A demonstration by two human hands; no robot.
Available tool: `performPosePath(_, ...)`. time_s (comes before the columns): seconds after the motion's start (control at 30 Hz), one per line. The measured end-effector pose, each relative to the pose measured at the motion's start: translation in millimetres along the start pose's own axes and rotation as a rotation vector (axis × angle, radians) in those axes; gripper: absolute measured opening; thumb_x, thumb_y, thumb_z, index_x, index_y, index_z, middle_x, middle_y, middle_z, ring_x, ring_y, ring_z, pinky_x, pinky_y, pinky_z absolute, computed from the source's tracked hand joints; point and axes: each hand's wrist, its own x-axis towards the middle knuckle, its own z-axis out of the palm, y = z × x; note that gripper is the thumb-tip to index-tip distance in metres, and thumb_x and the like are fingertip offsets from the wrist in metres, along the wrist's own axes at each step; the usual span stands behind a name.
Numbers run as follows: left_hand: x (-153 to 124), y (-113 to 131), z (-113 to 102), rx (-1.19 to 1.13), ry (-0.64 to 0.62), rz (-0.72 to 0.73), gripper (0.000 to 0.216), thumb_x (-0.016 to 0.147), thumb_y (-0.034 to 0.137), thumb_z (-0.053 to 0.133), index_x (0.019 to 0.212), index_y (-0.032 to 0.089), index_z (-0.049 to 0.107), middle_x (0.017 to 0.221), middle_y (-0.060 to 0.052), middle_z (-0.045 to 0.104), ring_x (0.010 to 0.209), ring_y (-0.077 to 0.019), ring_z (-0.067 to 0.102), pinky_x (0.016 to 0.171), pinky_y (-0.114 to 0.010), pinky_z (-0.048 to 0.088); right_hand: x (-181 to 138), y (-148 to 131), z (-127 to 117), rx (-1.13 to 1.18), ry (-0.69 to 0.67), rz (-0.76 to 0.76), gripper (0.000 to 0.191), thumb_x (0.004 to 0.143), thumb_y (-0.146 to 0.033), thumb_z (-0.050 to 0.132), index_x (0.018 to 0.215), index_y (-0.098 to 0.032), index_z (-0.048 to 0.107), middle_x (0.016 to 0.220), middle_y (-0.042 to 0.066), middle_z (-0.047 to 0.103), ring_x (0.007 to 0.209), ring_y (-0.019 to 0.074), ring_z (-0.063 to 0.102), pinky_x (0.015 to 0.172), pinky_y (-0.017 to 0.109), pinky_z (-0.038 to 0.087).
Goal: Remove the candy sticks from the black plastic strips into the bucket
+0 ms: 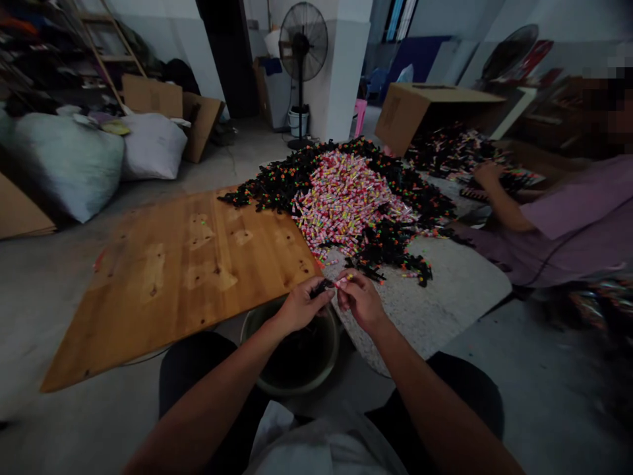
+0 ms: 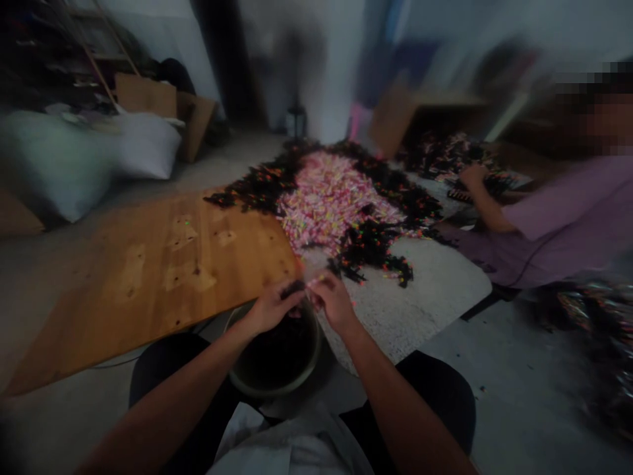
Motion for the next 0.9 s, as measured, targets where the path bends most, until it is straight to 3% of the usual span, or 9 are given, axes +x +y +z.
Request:
performPosePath(0.1,-2.7,5.7,4.2,-0.005,-0.068,0.014,0.034,0.088,0.051,0.068,0.088,0.017,0.069,0.071,-0.003,0.064,0.057,-0.013,0.06,0.055,-0.022,0.049,-5.4,-4.6,2.5,0.077,0.038,0.01,0.017,0.074,-0.033,0.073,0.082,-0.024,0.062,0.051,-0.008,0.049,0.042,0.0099,0.041,0.04,0.023,0.035)
performPosePath(0.23,-4.7,4.6,3.8,0.013,-0.065,0.036,0.037,0.09,0.053,0.066,0.089,0.017,0.07,0.074,-0.004,0.066,0.059,-0.0124,0.061,0.054,-0.02,0.047,-8.1,-4.8,1.1,0.114,0.021,0.019,0.021,0.073,-0.034,0.075,0.085,-0.024,0.062,0.054,-0.007,0.053,0.042,0.01,0.043,0.04,0.023,0.036)
performPosePath(0.47,-4.5,6.7,0.1,0.173,-0.147,0.114,0.039,0.098,0.051,0.055,0.095,0.014,0.066,0.078,-0.004,0.067,0.063,-0.0122,0.061,0.057,-0.022,0.049,-11.0,4.7,-13.0,-0.043,-0.07,-0.067,0.024,0.076,-0.035,0.078,0.093,-0.023,0.065,0.064,-0.004,0.064,0.051,0.0128,0.057,0.051,0.027,0.05)
performPosePath(0.63,-6.6,10.0,-2.2,0.298,-0.157,0.148,0.036,0.1,0.047,0.052,0.096,0.014,0.065,0.079,-0.002,0.064,0.064,-0.0108,0.059,0.06,-0.021,0.049,-12.7,-2.6,-17.3,-0.082,-0.103,-0.031,0.028,0.076,-0.039,0.08,0.092,-0.021,0.066,0.07,-0.003,0.066,0.054,0.0131,0.06,0.055,0.031,0.056)
performPosePath(0.77,-7.0,13.4,-8.5,0.485,-0.189,0.135,0.032,0.101,0.044,0.051,0.098,0.016,0.067,0.08,0.0,0.065,0.064,-0.0099,0.059,0.061,-0.02,0.047,-11.1,-12.5,-19.8,-0.188,-0.141,-0.022,0.026,0.081,-0.041,0.076,0.092,-0.02,0.066,0.065,-0.003,0.063,0.052,0.0125,0.058,0.053,0.029,0.053)
performPosePath(0.9,-5.7,19.5,-13.4,0.612,-0.3,0.057,0.03,0.1,0.041,0.051,0.091,0.017,0.067,0.077,0.001,0.067,0.061,-0.0096,0.06,0.06,-0.019,0.045,-9.6,-12.8,-18.7,-0.344,-0.207,-0.023,0.022,0.085,-0.038,0.072,0.094,-0.019,0.066,0.06,-0.005,0.058,0.049,0.0108,0.054,0.049,0.024,0.045)
